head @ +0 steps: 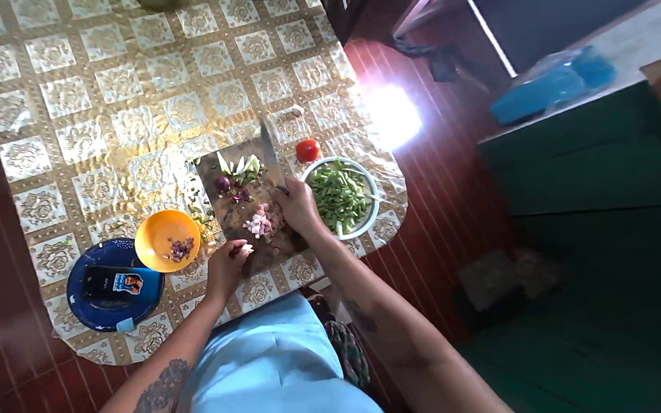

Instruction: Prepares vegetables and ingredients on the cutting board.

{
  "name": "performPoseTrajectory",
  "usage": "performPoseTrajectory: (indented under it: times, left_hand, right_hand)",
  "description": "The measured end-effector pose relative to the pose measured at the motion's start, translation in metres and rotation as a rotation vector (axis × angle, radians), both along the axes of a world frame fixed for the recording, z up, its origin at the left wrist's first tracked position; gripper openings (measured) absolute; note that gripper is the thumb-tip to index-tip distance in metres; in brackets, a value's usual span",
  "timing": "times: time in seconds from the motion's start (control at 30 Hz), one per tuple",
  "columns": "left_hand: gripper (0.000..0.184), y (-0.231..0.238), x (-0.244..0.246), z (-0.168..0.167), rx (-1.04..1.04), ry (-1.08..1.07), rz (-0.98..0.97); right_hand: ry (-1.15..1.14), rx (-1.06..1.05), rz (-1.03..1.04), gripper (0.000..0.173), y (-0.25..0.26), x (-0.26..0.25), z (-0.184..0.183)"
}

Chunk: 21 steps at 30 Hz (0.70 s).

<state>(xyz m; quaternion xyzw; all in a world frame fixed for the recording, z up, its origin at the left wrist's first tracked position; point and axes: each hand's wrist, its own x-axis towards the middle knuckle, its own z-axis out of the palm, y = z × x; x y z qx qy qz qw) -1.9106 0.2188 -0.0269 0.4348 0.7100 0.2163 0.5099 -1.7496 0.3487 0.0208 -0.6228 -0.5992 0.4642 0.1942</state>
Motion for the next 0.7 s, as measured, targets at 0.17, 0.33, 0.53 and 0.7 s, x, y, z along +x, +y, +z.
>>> performPoseTrajectory:
  times: [0.17, 0.33, 0.53, 0.7]
  left_hand:
    - [0.023, -0.003, 0.007, -0.009, 0.004, -0.053, 0.13]
    - [0.021, -0.003, 0.009, -0.014, -0.044, 0.044, 0.109]
    - [0.027, -0.01, 0.012, -0.021, 0.058, 0.162, 0.04]
    - [0.027, -0.007, 0.013, -0.015, 0.048, 0.316, -0.121]
  right_hand:
    - [-0.018, 0.06, 0.032, 0.034, 0.038, -0.009, 0.012]
    - [-0.168, 0.038, 0.06, 0.041, 0.031, -0.003, 0.01]
    - [-0.065, 0.24, 0.033, 0.05, 0.033, -0.004, 0.007]
    - [-0.208, 0.251, 0.055, 0.039, 0.025, 0.004, 0.022]
